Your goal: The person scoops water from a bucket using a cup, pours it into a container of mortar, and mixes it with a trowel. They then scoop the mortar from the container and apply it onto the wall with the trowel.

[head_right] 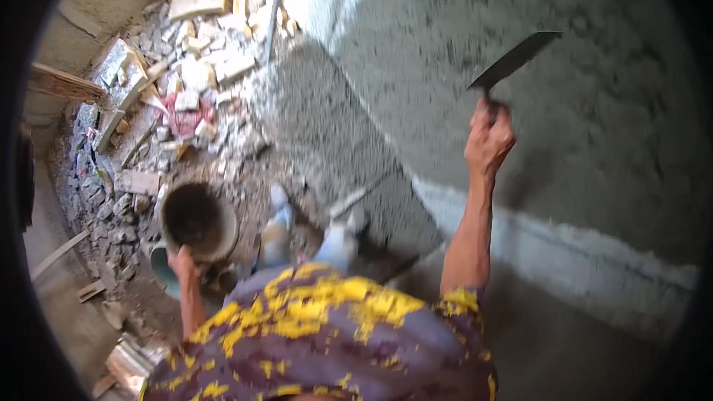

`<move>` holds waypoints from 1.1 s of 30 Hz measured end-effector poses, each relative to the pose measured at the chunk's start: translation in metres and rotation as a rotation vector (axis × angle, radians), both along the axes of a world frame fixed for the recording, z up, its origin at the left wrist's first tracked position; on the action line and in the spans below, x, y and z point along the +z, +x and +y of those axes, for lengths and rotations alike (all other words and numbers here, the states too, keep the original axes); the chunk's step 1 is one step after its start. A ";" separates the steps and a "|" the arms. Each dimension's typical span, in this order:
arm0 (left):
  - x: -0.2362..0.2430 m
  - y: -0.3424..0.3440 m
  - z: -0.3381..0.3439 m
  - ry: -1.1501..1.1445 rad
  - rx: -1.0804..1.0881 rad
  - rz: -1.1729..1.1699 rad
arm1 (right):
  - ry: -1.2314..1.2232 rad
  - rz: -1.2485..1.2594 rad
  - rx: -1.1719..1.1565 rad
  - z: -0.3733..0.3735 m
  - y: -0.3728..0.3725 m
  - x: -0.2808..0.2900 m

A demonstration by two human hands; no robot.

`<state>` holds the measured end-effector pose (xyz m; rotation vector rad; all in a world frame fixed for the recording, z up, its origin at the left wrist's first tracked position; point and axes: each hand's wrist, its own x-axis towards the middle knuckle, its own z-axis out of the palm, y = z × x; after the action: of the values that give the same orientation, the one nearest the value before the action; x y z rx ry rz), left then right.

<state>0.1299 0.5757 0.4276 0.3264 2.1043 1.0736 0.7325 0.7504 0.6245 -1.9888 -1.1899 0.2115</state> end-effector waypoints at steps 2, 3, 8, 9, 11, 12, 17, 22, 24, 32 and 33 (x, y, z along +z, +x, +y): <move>-0.010 -0.008 -0.027 -0.168 -0.075 0.101 | 0.130 -0.442 0.092 -0.042 -0.022 0.035; 0.013 0.035 -0.003 -0.130 -0.117 0.112 | 0.050 -0.375 0.093 -0.045 -0.022 0.012; -0.001 0.116 0.006 0.116 -0.415 0.069 | -0.538 -0.301 0.688 -0.106 -0.088 -0.088; 0.009 0.141 0.007 0.140 -0.444 0.035 | -0.557 -0.349 0.823 -0.116 -0.102 -0.111; 0.007 0.181 0.005 0.200 -0.508 -0.033 | -0.533 -0.913 0.928 -0.128 -0.134 -0.147; 0.017 0.207 0.008 0.182 -0.561 -0.040 | -0.526 -0.917 0.926 -0.132 -0.136 -0.173; 0.011 0.274 -0.033 0.262 -0.604 0.141 | -0.444 -0.591 1.129 -0.177 -0.106 -0.197; 0.036 0.309 -0.068 0.396 -0.490 -0.179 | -0.721 -0.177 1.173 -0.207 -0.065 -0.163; 0.032 0.312 -0.096 0.404 -0.436 -0.190 | -0.506 -0.103 1.204 -0.210 -0.044 -0.151; 0.050 0.318 -0.199 0.364 0.208 -0.211 | -0.252 -0.175 1.418 -0.236 -0.056 -0.087; 0.028 0.298 -0.228 0.386 0.192 -0.168 | -0.240 -0.074 1.530 -0.245 -0.069 -0.059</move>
<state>0.4283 0.3479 0.4554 0.2099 1.7995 1.5693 0.6635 0.5049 0.5655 -0.8217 -2.5691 1.0424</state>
